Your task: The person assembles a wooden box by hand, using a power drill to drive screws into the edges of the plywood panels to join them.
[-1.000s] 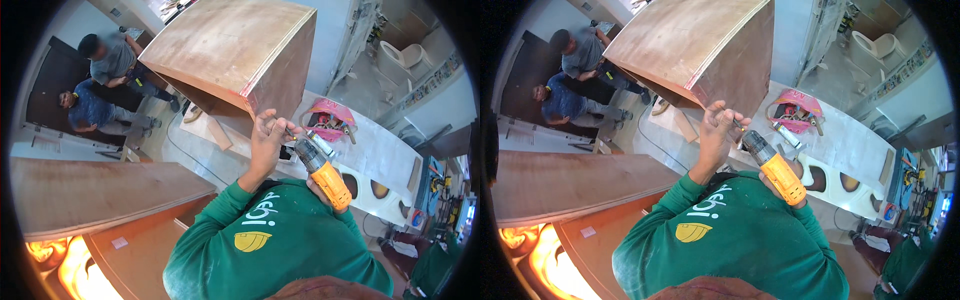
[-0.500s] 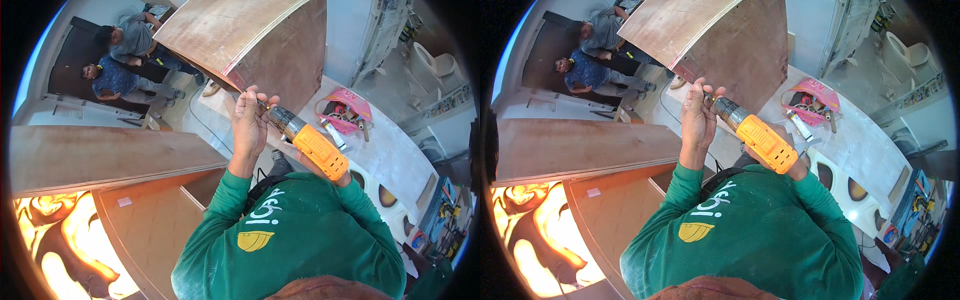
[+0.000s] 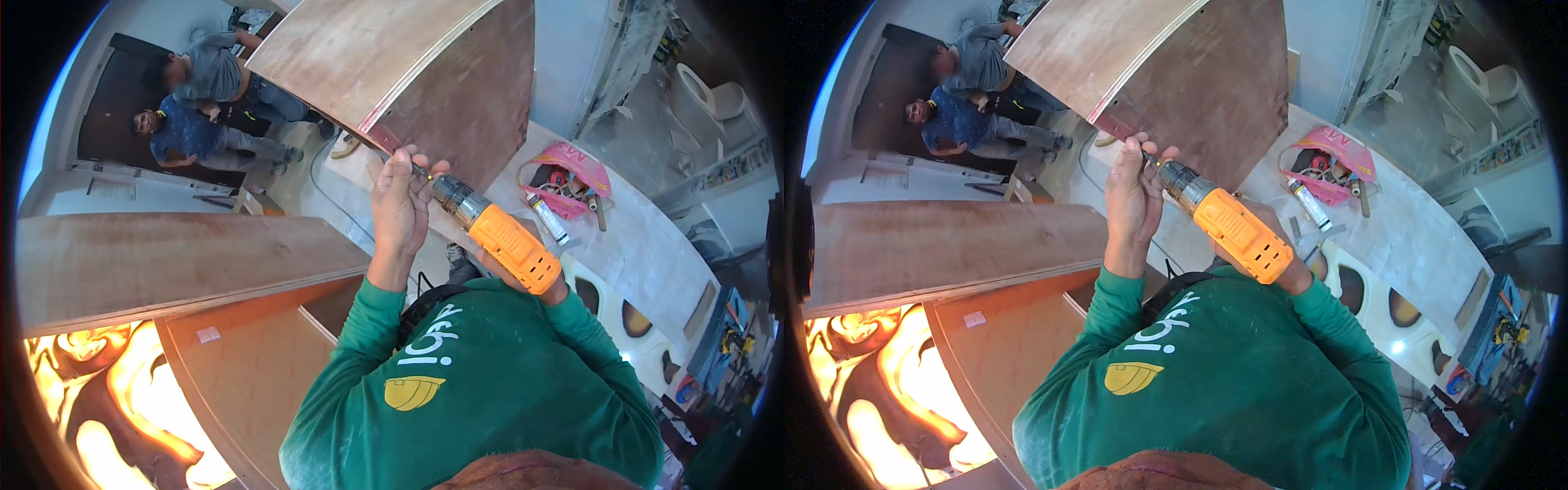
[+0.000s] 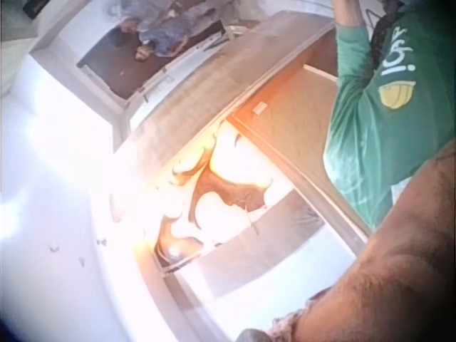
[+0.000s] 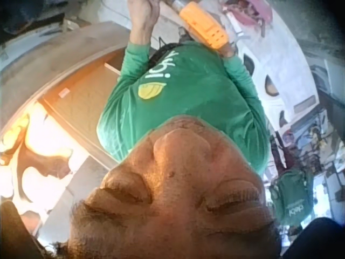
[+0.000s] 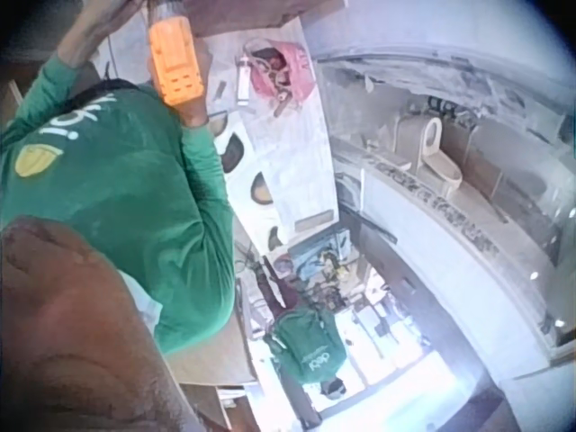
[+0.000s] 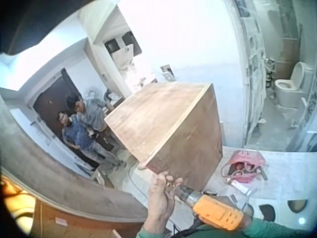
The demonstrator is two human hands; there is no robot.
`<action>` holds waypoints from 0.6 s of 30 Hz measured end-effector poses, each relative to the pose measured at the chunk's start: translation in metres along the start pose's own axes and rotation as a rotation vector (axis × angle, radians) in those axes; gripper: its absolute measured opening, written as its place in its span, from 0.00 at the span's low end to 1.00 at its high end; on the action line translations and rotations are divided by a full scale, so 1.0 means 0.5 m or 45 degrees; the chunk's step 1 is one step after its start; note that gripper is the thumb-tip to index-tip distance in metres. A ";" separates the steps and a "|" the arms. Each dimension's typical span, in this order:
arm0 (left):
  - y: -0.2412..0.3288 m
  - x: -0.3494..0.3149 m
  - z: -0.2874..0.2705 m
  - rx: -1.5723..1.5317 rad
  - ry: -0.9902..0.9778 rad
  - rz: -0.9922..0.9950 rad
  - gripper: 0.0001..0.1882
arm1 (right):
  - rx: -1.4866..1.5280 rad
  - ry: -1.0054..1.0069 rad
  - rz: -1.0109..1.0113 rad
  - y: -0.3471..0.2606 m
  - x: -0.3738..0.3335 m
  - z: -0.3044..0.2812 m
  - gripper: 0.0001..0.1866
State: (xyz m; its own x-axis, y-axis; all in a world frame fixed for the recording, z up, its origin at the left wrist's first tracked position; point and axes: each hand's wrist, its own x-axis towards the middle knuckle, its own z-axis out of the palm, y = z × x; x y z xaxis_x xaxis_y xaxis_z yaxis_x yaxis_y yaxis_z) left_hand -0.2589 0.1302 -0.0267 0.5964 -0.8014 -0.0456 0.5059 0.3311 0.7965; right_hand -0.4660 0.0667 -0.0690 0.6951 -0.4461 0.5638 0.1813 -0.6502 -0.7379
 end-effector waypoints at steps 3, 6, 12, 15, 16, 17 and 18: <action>0.009 0.004 -0.006 0.013 0.003 -0.062 0.17 | 0.000 0.034 0.012 -0.003 0.004 0.008 0.15; 0.022 0.004 -0.028 0.148 -0.049 -0.179 0.21 | 0.039 0.037 0.178 -0.010 -0.003 0.012 0.15; 0.003 0.065 -0.221 0.326 0.039 0.156 0.36 | 0.115 -0.071 0.440 0.002 -0.031 0.014 0.13; 0.012 0.104 -0.170 0.103 -0.445 0.085 0.37 | 0.226 -0.047 0.663 -0.015 -0.040 0.013 0.13; -0.004 0.110 -0.165 0.073 -0.408 0.111 0.39 | 0.288 -0.078 0.770 -0.032 -0.027 0.006 0.14; -0.031 0.118 -0.153 0.037 -0.382 0.125 0.41 | 0.340 -0.051 0.773 -0.036 -0.029 0.007 0.14; -0.045 0.122 -0.150 0.001 -0.357 0.139 0.43 | 0.392 -0.023 0.778 -0.036 -0.031 0.009 0.15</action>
State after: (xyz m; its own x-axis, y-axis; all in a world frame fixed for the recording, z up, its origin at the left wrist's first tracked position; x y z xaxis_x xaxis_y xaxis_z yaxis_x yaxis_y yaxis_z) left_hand -0.1872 0.1113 -0.0928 0.4515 -0.8676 0.2085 0.4475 0.4223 0.7883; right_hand -0.4772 0.0882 -0.0661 0.7467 -0.6651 0.0078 -0.0598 -0.0789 -0.9951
